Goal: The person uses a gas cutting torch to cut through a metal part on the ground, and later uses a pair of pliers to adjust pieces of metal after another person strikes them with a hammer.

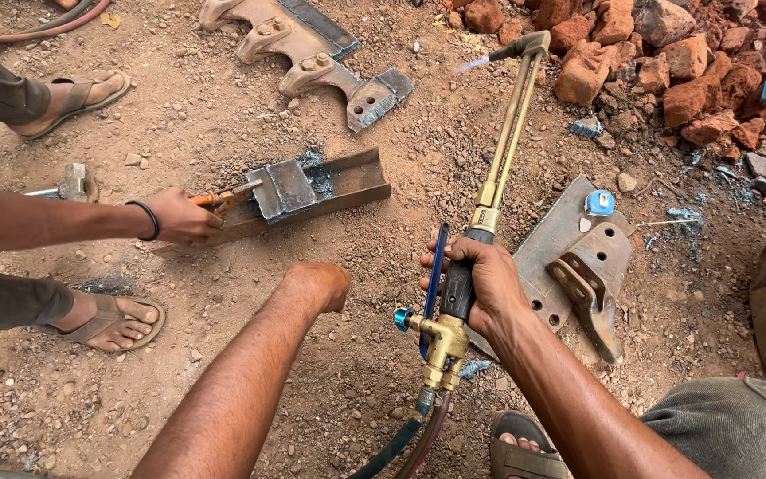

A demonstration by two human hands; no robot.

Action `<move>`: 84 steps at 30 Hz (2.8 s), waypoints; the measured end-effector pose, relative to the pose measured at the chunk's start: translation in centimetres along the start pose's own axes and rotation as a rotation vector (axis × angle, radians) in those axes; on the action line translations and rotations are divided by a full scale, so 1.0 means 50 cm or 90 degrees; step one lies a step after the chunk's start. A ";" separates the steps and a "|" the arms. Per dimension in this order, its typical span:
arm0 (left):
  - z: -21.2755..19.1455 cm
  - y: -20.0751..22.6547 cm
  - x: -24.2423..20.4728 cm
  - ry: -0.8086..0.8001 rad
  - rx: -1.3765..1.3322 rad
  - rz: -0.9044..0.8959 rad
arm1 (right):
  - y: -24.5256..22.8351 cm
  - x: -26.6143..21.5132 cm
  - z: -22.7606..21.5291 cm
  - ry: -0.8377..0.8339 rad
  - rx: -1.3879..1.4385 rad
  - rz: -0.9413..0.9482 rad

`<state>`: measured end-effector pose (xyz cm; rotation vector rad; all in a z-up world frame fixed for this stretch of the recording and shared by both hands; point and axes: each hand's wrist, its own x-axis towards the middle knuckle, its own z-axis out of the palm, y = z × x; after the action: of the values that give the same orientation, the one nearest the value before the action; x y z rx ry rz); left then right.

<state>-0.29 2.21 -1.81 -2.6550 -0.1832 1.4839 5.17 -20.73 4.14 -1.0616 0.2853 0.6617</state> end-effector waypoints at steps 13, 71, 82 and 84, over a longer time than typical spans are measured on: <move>-0.025 -0.069 -0.024 0.129 -0.073 -0.038 | 0.004 0.001 -0.007 -0.020 0.009 -0.017; 0.341 -0.002 -0.024 0.306 -1.551 0.456 | -0.018 -0.048 -0.059 -0.007 -0.044 0.003; 0.329 -0.003 0.107 0.495 -1.599 0.493 | -0.008 -0.048 -0.087 0.001 -0.026 0.032; 0.336 -0.012 0.133 0.527 -1.464 0.247 | 0.000 -0.042 -0.091 -0.006 -0.026 0.030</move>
<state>-11.22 4.21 -16.10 -4.0942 -2.5361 -1.3530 3.95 -25.45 3.07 -1.0937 0.2906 0.7170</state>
